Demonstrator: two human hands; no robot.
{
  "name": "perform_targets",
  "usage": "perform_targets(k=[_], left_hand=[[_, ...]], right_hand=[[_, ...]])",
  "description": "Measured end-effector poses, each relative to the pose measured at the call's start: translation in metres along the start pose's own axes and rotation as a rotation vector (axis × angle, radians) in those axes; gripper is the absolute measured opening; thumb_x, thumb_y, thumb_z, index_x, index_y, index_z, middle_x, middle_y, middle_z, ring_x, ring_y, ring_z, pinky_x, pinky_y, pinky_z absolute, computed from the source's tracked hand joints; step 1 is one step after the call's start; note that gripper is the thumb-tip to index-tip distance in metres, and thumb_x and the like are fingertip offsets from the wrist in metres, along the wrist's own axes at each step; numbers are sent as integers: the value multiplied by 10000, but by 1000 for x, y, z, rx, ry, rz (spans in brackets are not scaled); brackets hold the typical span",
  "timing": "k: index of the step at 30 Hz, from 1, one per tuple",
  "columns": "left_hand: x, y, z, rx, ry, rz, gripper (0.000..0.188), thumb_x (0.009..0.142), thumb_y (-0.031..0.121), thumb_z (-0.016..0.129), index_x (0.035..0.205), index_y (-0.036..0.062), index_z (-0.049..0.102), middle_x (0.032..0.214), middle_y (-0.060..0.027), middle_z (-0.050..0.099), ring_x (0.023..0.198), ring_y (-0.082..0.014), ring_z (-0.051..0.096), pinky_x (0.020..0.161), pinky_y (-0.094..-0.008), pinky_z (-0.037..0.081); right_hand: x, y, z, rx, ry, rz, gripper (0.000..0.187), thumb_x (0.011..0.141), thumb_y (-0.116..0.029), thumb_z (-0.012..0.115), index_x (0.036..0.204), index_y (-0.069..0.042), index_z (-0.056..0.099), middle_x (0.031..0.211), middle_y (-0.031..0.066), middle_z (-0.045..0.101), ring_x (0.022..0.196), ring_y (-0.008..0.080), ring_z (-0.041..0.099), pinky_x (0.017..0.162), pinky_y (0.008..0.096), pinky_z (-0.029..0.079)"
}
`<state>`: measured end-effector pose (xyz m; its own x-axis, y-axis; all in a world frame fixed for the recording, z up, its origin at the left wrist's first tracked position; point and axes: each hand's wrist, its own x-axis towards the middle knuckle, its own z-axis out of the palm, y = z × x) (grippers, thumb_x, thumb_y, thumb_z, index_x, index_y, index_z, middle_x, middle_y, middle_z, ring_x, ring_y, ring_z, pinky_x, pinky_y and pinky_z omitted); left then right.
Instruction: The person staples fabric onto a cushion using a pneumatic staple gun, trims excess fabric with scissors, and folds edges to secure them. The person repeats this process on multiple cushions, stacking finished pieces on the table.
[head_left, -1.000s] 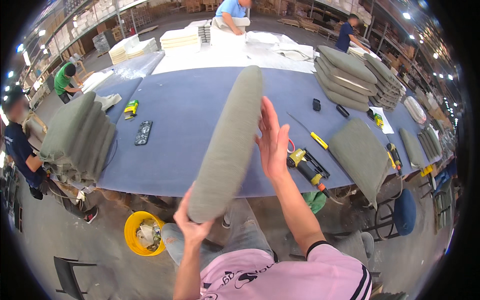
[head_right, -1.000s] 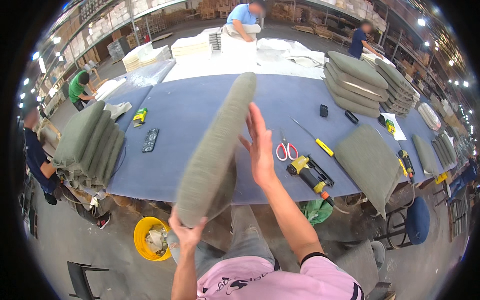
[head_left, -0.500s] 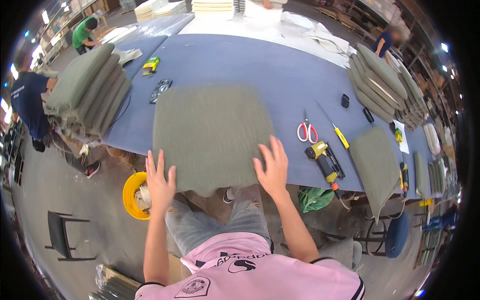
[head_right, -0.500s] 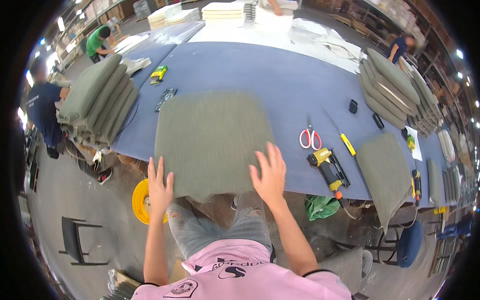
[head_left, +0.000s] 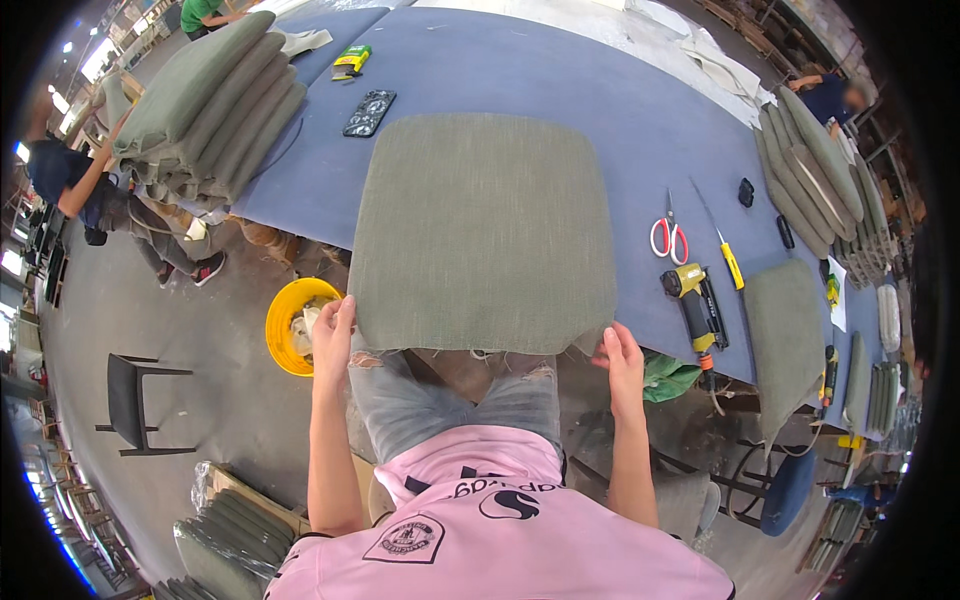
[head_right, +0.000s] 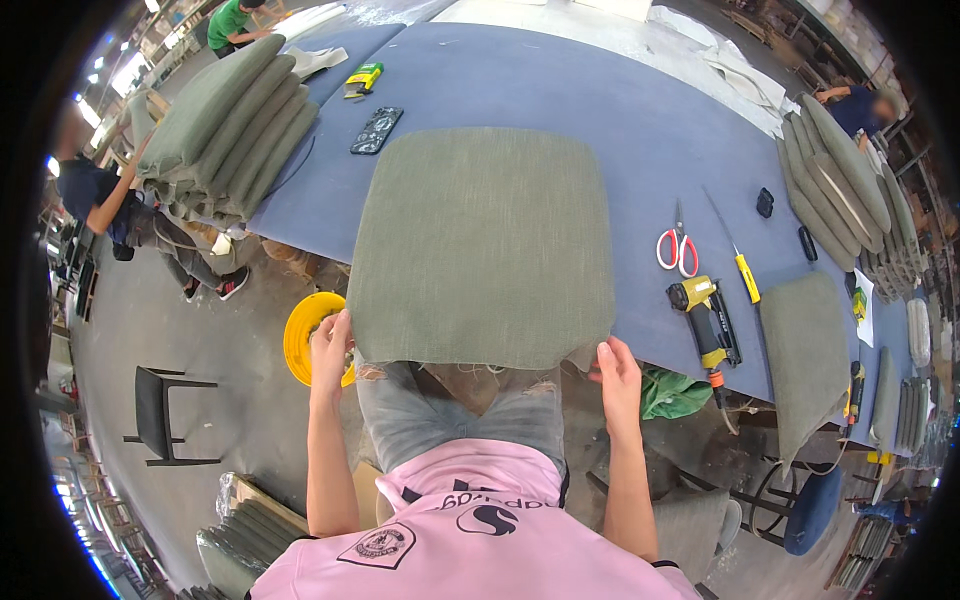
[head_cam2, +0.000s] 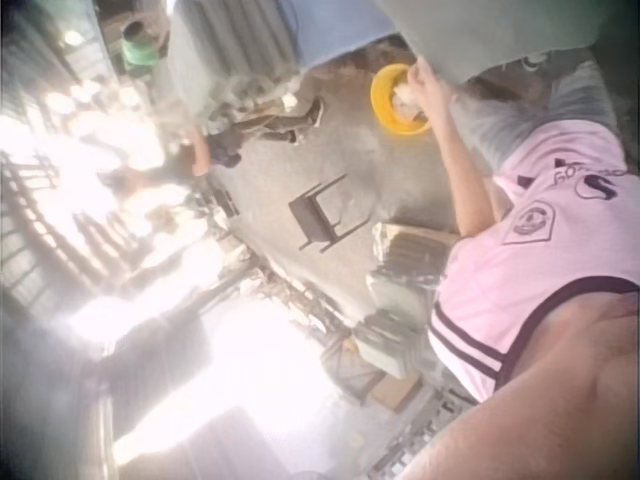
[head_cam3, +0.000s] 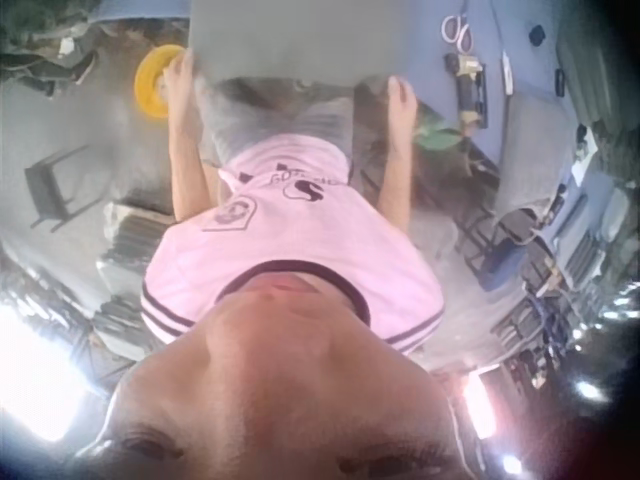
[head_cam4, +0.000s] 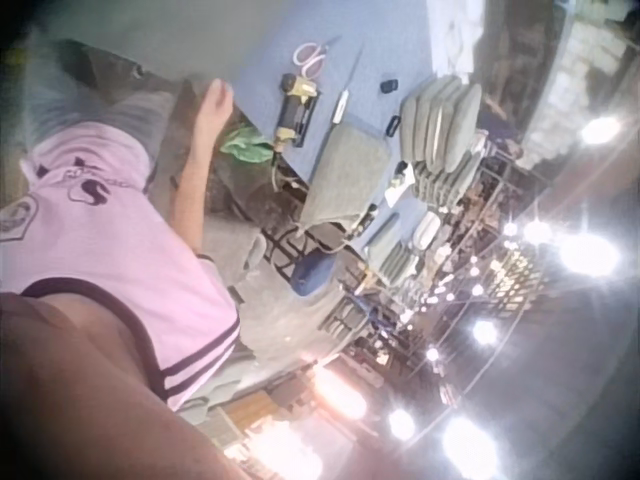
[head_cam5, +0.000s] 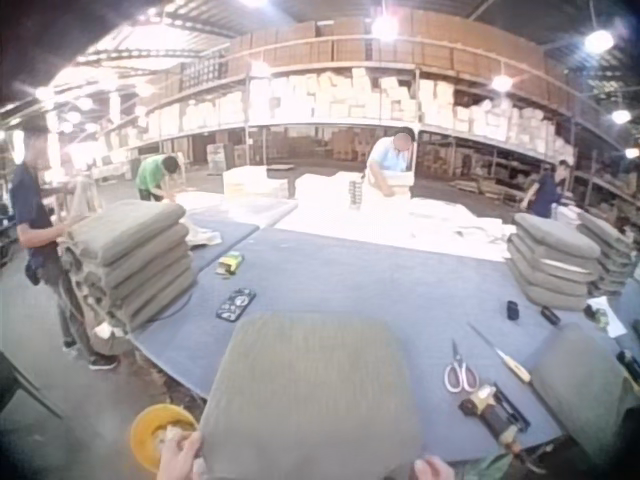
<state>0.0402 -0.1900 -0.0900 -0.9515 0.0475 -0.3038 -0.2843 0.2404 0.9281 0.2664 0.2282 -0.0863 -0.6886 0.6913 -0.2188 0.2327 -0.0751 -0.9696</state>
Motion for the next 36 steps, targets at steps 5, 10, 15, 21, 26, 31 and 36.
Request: perform_targets(k=[5, 10, 15, 21, 26, 31, 36], left_hand=[[-8, 14, 19, -42, -174, -61, 522, 1096, 486, 648, 1204, -18, 733, 1006, -22, 727, 904, -108, 631, 880, -295, 504], [-36, -8, 21, -118, -200, -61, 443, 1127, 452, 606, 1052, 41, 752, 904, 20, 709, 738, -61, 581, 684, -244, 479], [-72, -24, 34, -147, -261, -28, 401, 1143, 405, 595, 976, 61, 716, 787, 45, 654, 621, -63, 520, 619, -242, 437], [-66, -32, 35, -160, -286, -2, 405, 1144, 401, 595, 983, 51, 716, 835, 9, 689, 670, -76, 548, 670, -256, 451], [-68, -28, 26, -145, -292, 54, 425, 1147, 415, 580, 1009, 39, 724, 898, -13, 723, 798, -101, 622, 774, -283, 498], [-65, -26, 24, -247, -284, 22, 425, 1135, 428, 592, 1096, 27, 729, 974, -20, 744, 882, -107, 658, 832, -303, 519], [-109, 51, 17, -535, -261, 250, 320, 1141, 276, 556, 1022, 22, 708, 910, -44, 722, 869, -144, 656, 850, -326, 540]], right_hand=[[-1, -24, 28, 290, -88, 208, 371, 1095, -349, 692, 1297, -39, 722, 1138, 22, 766, 991, 99, 697, 855, 273, 540], [17, -20, -9, 341, -129, 73, 378, 1101, -365, 684, 1301, -45, 691, 1208, 30, 762, 1060, 122, 704, 911, 317, 552], [-5, 25, 7, 650, -13, 99, 430, 1117, -408, 636, 1413, -96, 618, 1316, 52, 738, 1158, 195, 715, 967, 396, 573], [-49, 58, 85, 393, -601, 238, 510, 1025, -368, 773, 1340, 10, 638, 1346, 169, 709, 1193, 223, 689, 984, 398, 572], [-37, 64, 145, 448, -255, 97, 762, 1064, -413, 728, 1592, 47, 427, 1558, 143, 543, 1437, 255, 513, 1209, 434, 411], [-29, 59, 137, 258, -288, 8, 687, 1067, -425, 726, 1523, 49, 526, 1525, 127, 570, 1407, 226, 513, 1201, 394, 388], [-47, -66, 111, 372, -250, -297, 392, 1101, -334, 685, 1306, 0, 675, 1242, 49, 680, 1138, 146, 597, 1019, 348, 479]])
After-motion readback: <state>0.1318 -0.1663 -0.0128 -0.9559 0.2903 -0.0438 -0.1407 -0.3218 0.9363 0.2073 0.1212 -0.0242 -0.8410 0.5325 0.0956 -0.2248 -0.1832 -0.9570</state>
